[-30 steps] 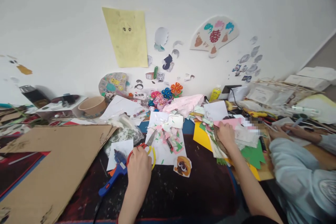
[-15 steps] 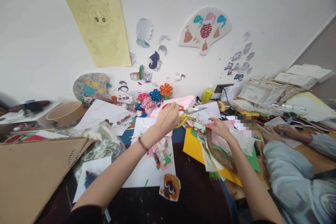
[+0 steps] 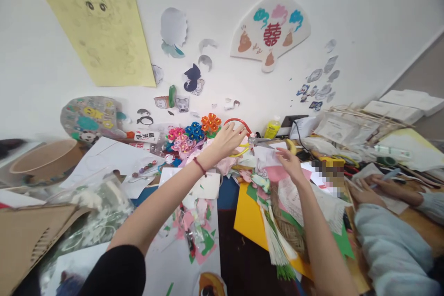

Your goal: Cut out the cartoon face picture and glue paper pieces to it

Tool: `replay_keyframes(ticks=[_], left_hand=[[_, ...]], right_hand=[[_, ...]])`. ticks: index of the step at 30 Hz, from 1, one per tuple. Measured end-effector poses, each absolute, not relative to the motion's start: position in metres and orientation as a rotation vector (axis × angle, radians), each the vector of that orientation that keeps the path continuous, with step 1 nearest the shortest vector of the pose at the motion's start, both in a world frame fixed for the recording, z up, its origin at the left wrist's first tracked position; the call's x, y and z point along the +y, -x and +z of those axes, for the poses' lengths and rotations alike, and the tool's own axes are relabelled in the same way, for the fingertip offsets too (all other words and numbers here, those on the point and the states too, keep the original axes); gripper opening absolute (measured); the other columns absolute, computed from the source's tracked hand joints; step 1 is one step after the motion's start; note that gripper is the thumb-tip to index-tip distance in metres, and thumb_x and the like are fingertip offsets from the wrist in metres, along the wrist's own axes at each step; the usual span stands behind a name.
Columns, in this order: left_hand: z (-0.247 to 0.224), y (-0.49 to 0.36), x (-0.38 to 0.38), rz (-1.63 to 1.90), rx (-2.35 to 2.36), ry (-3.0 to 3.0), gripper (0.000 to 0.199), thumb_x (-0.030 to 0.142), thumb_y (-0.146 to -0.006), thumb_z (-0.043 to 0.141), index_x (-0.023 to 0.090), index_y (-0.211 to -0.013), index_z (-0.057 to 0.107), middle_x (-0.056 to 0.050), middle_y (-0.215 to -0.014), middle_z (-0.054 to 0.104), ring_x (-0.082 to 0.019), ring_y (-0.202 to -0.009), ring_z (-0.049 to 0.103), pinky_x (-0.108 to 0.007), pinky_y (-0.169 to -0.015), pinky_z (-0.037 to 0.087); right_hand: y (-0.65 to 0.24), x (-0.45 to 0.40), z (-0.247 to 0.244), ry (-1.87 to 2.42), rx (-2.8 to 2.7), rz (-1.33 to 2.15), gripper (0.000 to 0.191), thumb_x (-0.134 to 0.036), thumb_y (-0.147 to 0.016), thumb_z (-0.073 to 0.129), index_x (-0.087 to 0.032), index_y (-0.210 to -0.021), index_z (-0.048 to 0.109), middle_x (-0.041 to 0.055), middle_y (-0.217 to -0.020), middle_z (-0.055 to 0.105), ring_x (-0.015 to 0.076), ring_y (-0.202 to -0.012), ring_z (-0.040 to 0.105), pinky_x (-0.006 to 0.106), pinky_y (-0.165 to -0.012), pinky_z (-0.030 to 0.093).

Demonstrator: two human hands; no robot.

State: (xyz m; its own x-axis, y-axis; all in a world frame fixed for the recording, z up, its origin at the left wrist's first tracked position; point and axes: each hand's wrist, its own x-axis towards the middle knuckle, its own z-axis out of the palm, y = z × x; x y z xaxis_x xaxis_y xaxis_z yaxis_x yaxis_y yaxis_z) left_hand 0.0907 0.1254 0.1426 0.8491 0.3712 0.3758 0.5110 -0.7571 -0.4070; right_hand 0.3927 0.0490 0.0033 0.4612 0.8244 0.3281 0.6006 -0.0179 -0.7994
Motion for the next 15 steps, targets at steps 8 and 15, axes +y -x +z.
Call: replay_keyframes(ticks=[8,15], left_hand=[[0.159,-0.049,0.115,-0.421,-0.686,2.534,0.068,0.046,-0.08,0.076,0.013,-0.131,0.046,-0.016,-0.132,0.051,-0.032,-0.113,0.049,-0.038,-0.095,0.034],[0.168,-0.03,0.095,-0.345,-0.683,2.564,0.064,0.041,-0.078,0.079,0.014,-0.127,0.049,-0.015,-0.126,0.055,-0.031,-0.112,0.049,-0.038,-0.096,0.033]], right_hand=[[-0.337,0.012,0.05,1.175,-1.466,0.842,0.064,-0.05,-0.088,0.067,-0.03,-0.146,0.048,0.0095,-0.146,0.055,0.025,-0.123,0.06,0.044,-0.104,0.049],[-0.306,0.007,0.06,1.163,-1.324,0.808,0.042,-0.05,-0.08,0.076,-0.022,-0.11,0.07,0.0095,-0.107,0.075,0.0241,-0.093,0.07,0.039,-0.082,0.056]])
